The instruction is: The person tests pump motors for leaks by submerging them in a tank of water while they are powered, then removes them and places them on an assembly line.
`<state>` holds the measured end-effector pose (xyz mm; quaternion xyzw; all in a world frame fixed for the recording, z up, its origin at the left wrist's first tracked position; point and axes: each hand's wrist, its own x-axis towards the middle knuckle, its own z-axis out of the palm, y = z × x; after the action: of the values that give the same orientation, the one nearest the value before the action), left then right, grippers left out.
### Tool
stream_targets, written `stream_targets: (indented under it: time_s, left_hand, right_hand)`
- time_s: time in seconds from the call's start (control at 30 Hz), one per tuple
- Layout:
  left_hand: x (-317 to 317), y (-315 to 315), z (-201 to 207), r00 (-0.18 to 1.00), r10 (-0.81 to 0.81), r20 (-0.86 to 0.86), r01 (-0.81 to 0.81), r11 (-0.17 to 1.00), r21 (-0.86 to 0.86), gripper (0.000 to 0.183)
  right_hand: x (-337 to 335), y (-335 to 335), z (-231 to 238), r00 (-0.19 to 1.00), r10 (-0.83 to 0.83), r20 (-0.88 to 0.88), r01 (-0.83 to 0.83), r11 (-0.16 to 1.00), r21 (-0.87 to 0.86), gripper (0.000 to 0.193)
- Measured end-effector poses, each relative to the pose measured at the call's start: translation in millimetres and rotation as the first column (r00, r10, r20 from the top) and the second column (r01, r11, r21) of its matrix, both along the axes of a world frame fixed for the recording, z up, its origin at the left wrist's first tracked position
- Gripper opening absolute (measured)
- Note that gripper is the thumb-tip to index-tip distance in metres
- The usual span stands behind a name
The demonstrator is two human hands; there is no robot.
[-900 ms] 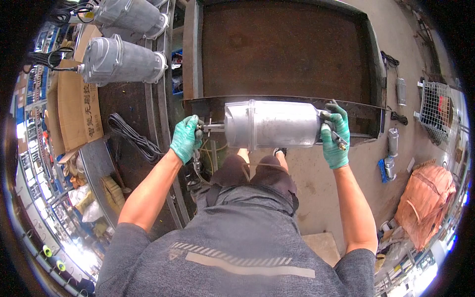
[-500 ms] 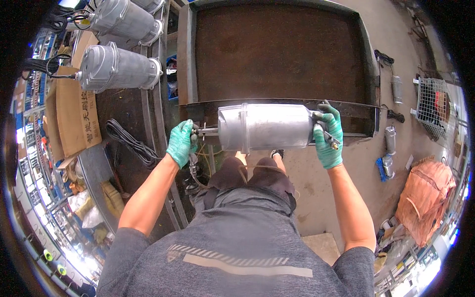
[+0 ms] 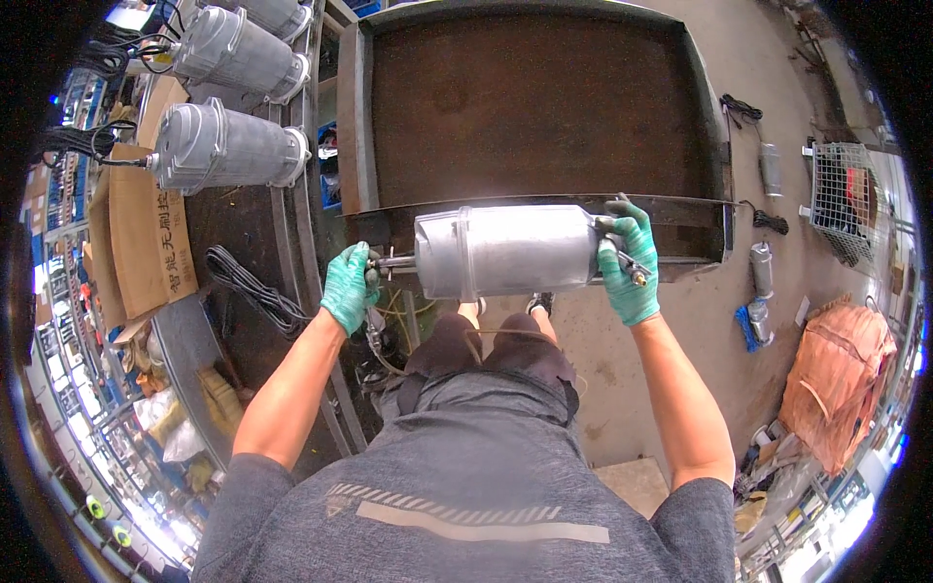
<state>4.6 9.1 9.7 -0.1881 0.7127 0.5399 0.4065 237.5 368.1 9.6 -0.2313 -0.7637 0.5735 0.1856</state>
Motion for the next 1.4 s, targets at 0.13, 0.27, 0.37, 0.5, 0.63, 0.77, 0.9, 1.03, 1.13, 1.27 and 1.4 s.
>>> stream_targets:
  time_s: [0.13,0.27,0.37,0.5,0.63,0.77,0.9,1.03,1.13,1.27,1.4]
  left_hand:
    - [3,-4,-2,0.993,0.121,0.011,-0.121,0.986,0.114,0.026]
    - [11,-18,1,0.904,0.423,0.056,-0.421,0.862,0.281,0.025]
    - [21,-13,26,0.893,0.443,0.08,-0.395,0.683,0.614,0.021]
    - [66,57,95,0.947,0.322,-0.015,-0.174,0.55,0.817,0.017]
    - [133,148,137,0.987,0.159,-0.015,-0.078,0.562,0.823,0.019]
    - [188,212,143,0.999,-0.049,-0.002,0.033,0.639,0.768,0.021]
    - [199,230,136,0.813,-0.424,-0.4,0.582,0.627,0.517,0.04]
    - [186,198,129,0.639,-0.544,-0.544,0.738,0.634,0.232,0.038]
    - [169,176,124,0.528,-0.548,-0.648,0.669,0.739,-0.081,0.029]
    - [141,131,89,0.268,-0.512,-0.816,0.468,0.81,-0.354,0.031]
    - [130,97,75,0.276,-0.514,-0.812,0.312,0.847,-0.43,0.043]
  right_hand:
    - [2,6,1,0.998,0.013,0.064,-0.022,0.99,0.139,0.029]
    - [5,9,13,0.994,0.105,0.005,-0.105,0.98,0.17,0.059]
    - [22,16,21,0.993,0.101,0.06,-0.107,0.988,0.11,0.086]
    - [73,28,49,0.987,-0.014,0.159,-0.044,0.933,0.356,0.063]
    - [97,-11,106,0.979,0.154,0.131,-0.188,0.931,0.312,0.039]
    - [111,-38,108,0.964,0.248,0.1,-0.255,0.965,0.061,0.047]
    - [154,-9,86,0.963,0.175,0.207,-0.206,0.968,0.139,0.03]
    - [205,46,78,0.954,0.0,0.3,0.001,1.0,-0.002,0.027]
    - [223,74,79,0.94,-0.192,0.283,0.274,0.917,-0.288,0.033]
    - [212,105,86,0.937,-0.339,0.08,0.336,0.818,-0.467,0.052]
    - [204,141,56,0.944,-0.33,-0.004,0.33,0.944,-0.001,0.042]
